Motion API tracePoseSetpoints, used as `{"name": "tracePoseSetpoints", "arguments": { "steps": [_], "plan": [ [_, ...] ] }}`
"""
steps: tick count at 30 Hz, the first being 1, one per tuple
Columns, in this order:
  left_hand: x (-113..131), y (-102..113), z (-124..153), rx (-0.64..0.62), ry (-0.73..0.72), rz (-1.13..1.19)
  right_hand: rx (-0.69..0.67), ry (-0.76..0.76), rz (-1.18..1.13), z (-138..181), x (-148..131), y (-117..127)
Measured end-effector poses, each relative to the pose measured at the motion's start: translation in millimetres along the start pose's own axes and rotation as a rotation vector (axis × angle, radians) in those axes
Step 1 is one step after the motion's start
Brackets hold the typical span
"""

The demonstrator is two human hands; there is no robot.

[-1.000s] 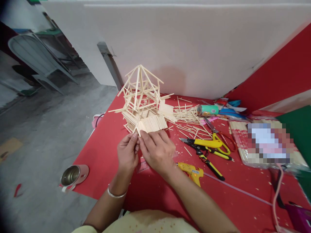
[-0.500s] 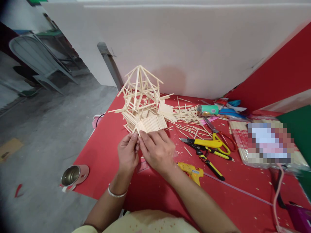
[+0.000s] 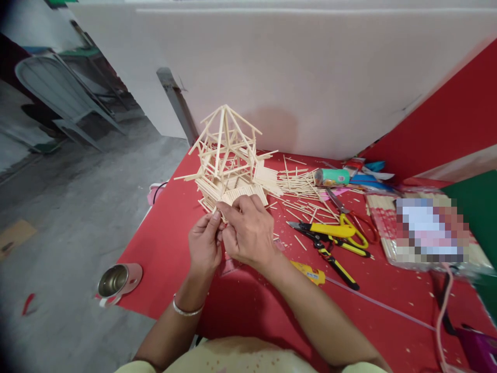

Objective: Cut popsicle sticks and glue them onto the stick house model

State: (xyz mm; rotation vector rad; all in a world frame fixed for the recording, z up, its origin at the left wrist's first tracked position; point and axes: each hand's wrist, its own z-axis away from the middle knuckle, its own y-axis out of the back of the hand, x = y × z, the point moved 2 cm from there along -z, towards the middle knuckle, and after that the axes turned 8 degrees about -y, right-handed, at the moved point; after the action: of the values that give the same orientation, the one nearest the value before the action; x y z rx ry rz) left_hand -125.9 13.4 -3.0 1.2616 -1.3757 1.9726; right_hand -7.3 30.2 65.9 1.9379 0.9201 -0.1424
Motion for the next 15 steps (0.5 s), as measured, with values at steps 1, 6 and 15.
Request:
{"name": "tracePoseSetpoints", "arguments": {
  "steps": [1,6,15],
  "plan": [
    [0.5,-0.7,0.3,0.0,0.009,0.002,-0.004,0.001,0.005,-0.9,0.5,-0.9],
    [2.6,-2.7,1.7,0.002,0.019,0.006,-0.01,0.001,0.016,-1.3,2.4,-4.1],
    [1.7,-2.0,1.2,0.017,0.026,0.001,-0.006,0.018,0.019,-0.4,3.4,-4.7]
  ]
}}
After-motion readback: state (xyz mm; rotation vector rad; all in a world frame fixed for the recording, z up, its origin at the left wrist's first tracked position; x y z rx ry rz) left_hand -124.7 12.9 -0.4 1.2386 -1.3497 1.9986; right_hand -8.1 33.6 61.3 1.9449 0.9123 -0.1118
